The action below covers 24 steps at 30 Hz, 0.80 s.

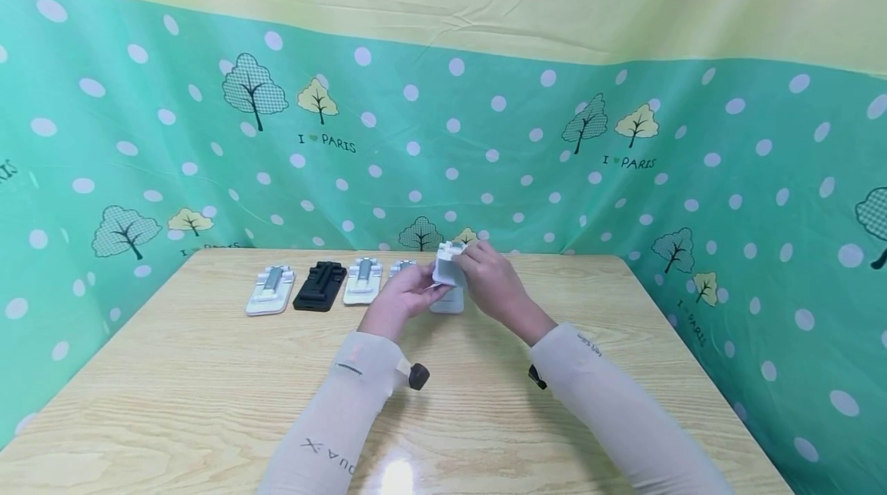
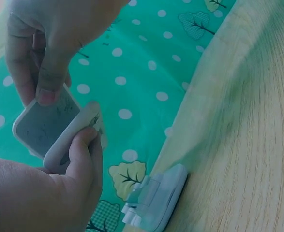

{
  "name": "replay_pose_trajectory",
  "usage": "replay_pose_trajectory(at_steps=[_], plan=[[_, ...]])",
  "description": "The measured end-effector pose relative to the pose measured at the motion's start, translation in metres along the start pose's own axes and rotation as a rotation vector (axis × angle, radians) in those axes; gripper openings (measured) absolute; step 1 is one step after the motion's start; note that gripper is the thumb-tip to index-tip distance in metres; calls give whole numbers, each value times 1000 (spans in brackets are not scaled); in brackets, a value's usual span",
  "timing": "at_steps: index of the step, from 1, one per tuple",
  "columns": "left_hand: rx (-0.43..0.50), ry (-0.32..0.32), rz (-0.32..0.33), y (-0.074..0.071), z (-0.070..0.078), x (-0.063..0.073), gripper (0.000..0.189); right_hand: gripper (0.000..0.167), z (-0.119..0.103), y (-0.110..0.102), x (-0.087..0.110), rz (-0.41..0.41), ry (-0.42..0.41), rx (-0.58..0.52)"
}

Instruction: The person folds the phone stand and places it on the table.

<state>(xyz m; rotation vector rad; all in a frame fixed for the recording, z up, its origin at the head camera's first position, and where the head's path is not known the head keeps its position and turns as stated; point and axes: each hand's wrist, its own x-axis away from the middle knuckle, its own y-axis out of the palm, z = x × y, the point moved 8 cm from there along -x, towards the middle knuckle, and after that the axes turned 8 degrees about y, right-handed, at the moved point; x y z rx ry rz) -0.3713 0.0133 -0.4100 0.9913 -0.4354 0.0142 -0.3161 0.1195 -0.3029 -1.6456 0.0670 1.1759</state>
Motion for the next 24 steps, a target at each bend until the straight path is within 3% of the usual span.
replay_pose_trajectory(at_steps=[10,24], plan=[[11,-5,21,-2,0,1,38,36,-4,6,5,-52,-13,20],[26,-2,29,-2,3,0,36,24,-9,11,7,-102,8,-22]])
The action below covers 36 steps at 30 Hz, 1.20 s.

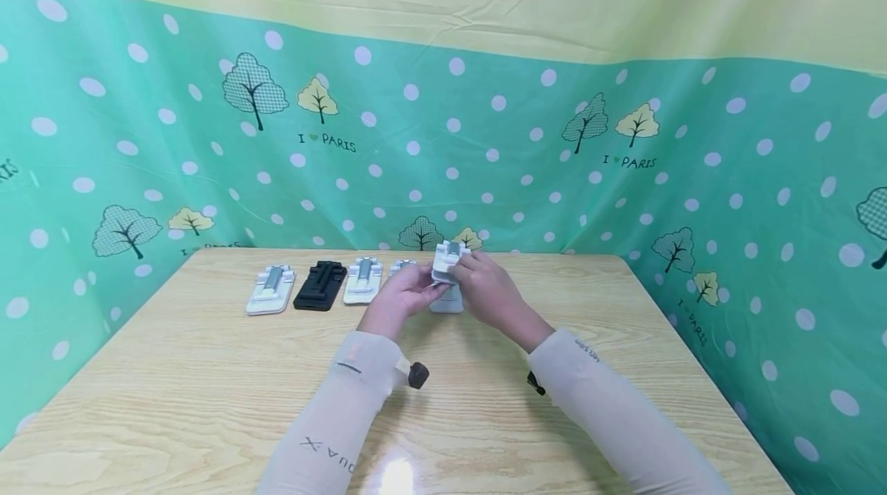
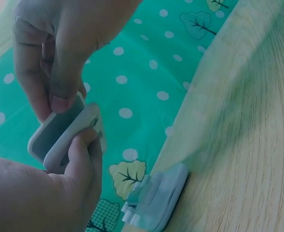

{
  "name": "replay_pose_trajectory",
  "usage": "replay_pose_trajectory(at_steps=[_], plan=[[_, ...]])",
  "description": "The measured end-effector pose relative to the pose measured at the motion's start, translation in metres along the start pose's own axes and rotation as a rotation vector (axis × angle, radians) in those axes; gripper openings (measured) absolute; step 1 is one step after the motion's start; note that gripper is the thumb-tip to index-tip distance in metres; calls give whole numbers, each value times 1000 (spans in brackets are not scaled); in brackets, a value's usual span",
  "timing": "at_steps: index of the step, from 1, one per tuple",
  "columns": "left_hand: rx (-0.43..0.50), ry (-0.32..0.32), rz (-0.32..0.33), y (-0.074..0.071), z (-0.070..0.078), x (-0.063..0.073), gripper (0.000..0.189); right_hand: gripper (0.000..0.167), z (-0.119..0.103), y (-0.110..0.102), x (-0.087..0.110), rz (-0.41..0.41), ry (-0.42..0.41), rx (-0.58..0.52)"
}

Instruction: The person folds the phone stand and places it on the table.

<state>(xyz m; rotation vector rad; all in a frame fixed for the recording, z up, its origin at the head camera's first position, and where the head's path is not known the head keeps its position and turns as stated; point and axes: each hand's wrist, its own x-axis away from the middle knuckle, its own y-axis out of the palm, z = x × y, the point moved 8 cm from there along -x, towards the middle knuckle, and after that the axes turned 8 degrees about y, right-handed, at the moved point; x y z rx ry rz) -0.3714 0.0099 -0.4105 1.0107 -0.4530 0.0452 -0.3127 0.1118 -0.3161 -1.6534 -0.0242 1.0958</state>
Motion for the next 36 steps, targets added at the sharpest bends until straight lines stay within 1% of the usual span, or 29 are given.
replay_pose_trajectory(at_steps=[8,14,21,36], plan=[[5,-2,0,1,0,-1,37,23,-1,3,2,1,6,-2],[14,-8,12,-1,0,0,35,22,-1,4,3,-3,20,-16],[-12,0,9,-1,0,-1,36,22,-3,5,5,-8,34,-15],[-21,8,19,-2,-1,-1,36,26,-3,12,9,-36,30,23]])
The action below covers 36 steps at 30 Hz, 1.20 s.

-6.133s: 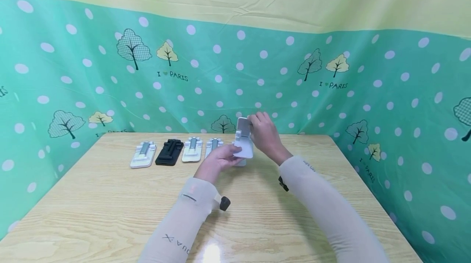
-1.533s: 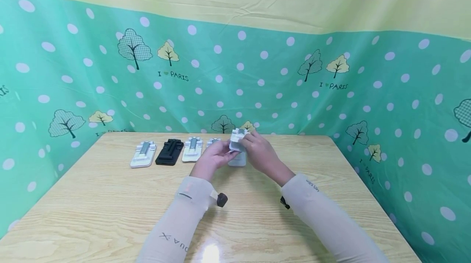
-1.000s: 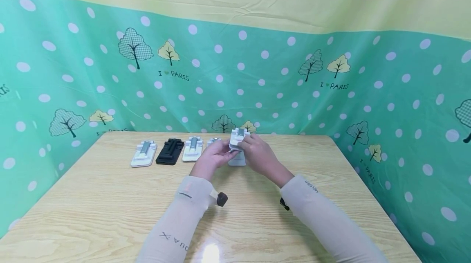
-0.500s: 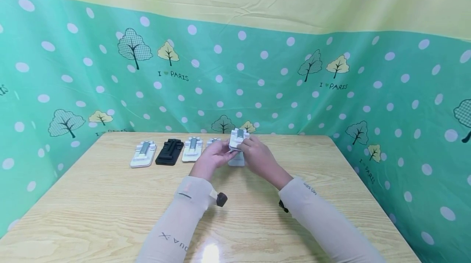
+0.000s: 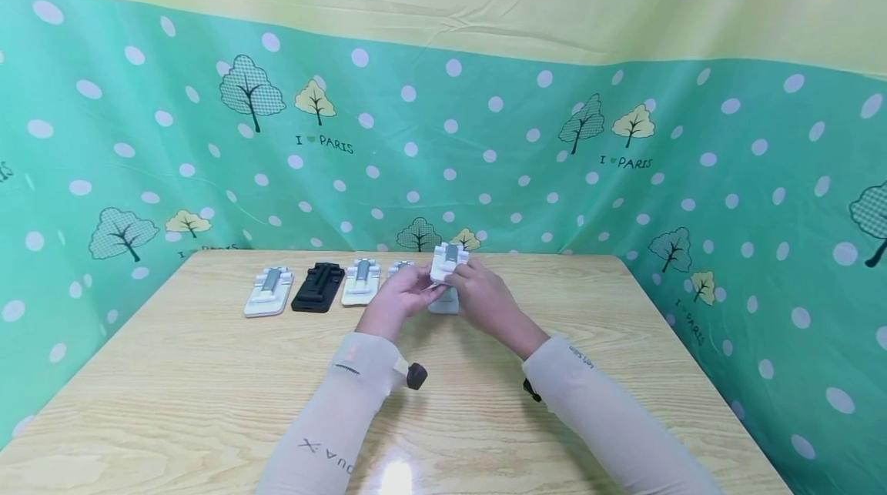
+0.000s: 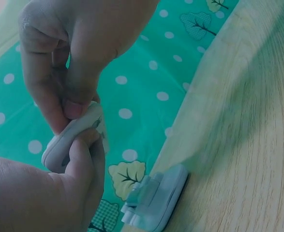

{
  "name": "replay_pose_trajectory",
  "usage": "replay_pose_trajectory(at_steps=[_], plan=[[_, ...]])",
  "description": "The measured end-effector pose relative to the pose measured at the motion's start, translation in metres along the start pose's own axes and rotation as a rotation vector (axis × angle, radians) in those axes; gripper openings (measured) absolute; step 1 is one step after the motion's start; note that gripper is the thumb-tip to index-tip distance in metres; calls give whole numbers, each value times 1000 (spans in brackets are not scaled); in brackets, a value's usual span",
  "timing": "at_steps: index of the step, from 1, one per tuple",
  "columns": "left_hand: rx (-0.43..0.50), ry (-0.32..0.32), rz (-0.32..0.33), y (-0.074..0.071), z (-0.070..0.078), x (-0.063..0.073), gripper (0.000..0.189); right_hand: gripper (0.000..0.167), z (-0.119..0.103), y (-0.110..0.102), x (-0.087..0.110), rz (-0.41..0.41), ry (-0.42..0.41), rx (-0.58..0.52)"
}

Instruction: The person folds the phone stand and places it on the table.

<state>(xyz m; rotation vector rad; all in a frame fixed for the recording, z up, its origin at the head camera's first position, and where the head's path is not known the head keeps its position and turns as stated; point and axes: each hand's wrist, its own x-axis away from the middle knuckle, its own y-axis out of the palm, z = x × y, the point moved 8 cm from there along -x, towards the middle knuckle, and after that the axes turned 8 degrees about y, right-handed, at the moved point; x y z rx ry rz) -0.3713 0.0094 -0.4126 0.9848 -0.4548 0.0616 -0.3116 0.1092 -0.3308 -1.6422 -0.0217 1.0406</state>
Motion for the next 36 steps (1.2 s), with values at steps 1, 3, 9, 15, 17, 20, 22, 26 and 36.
replay_pose_trajectory(at_steps=[1,3,9,15,17,20,22,26,36], plan=[[-1,1,2,0,0,0,36,27,0,0,0,-3,1,5],[-6,5,1,0,0,0,36,27,0,1,1,-9,5,12],[-23,8,3,0,-3,-1,36,27,3,1,2,-22,15,25],[-35,7,2,-3,-8,-5,38,30,4,2,3,-50,5,18],[-46,13,-4,-4,-10,-6,40,30,5,4,4,-67,5,22],[-57,20,-17,-5,-15,-8,43,29,7,7,7,-99,9,38],[-69,21,-36,-3,-20,-8,44,27,10,8,10,-115,8,53],[-115,24,-76,3,-30,-11,42,20,17,8,18,-136,3,46],[-242,26,-93,18,-49,-18,41,22,38,9,31,-190,4,41]])
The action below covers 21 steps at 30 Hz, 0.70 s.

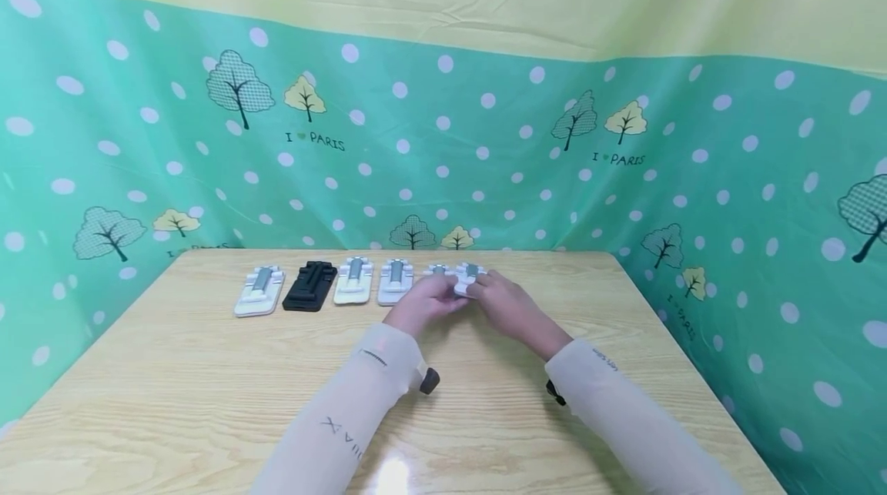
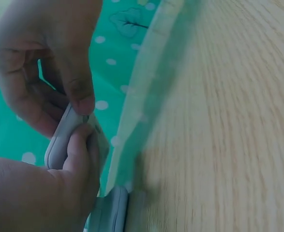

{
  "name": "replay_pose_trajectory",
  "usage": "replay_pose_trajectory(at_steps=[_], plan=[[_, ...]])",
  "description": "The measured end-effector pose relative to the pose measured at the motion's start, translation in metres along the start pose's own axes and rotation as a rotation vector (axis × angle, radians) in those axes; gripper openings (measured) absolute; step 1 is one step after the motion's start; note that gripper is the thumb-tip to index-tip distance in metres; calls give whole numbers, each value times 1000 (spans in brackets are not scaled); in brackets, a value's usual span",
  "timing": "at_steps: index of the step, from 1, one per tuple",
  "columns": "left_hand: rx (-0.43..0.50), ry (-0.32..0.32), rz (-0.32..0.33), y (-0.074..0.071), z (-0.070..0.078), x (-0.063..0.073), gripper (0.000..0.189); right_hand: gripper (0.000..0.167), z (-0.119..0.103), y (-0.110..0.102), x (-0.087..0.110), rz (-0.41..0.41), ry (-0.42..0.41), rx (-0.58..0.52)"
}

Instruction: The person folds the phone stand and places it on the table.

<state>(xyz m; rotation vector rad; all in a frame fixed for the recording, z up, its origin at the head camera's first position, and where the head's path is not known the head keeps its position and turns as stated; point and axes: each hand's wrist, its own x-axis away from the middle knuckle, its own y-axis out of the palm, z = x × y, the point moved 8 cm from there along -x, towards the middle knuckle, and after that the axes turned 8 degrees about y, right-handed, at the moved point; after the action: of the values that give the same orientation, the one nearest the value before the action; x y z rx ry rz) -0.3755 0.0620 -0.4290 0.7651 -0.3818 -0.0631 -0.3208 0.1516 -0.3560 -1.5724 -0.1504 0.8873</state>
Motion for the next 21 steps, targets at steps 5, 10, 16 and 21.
replay_pose_trajectory(at_steps=[5,10,16,21], plan=[[-104,-20,13,4,-3,1,41,23,8,4,2,-7,-6,-1],[-157,-48,-9,7,-1,4,44,26,15,10,1,-53,22,-5],[-175,-58,-13,10,4,12,46,24,21,17,-1,-122,53,4],[-190,-65,-8,9,3,16,51,16,23,29,-1,-180,55,6]])
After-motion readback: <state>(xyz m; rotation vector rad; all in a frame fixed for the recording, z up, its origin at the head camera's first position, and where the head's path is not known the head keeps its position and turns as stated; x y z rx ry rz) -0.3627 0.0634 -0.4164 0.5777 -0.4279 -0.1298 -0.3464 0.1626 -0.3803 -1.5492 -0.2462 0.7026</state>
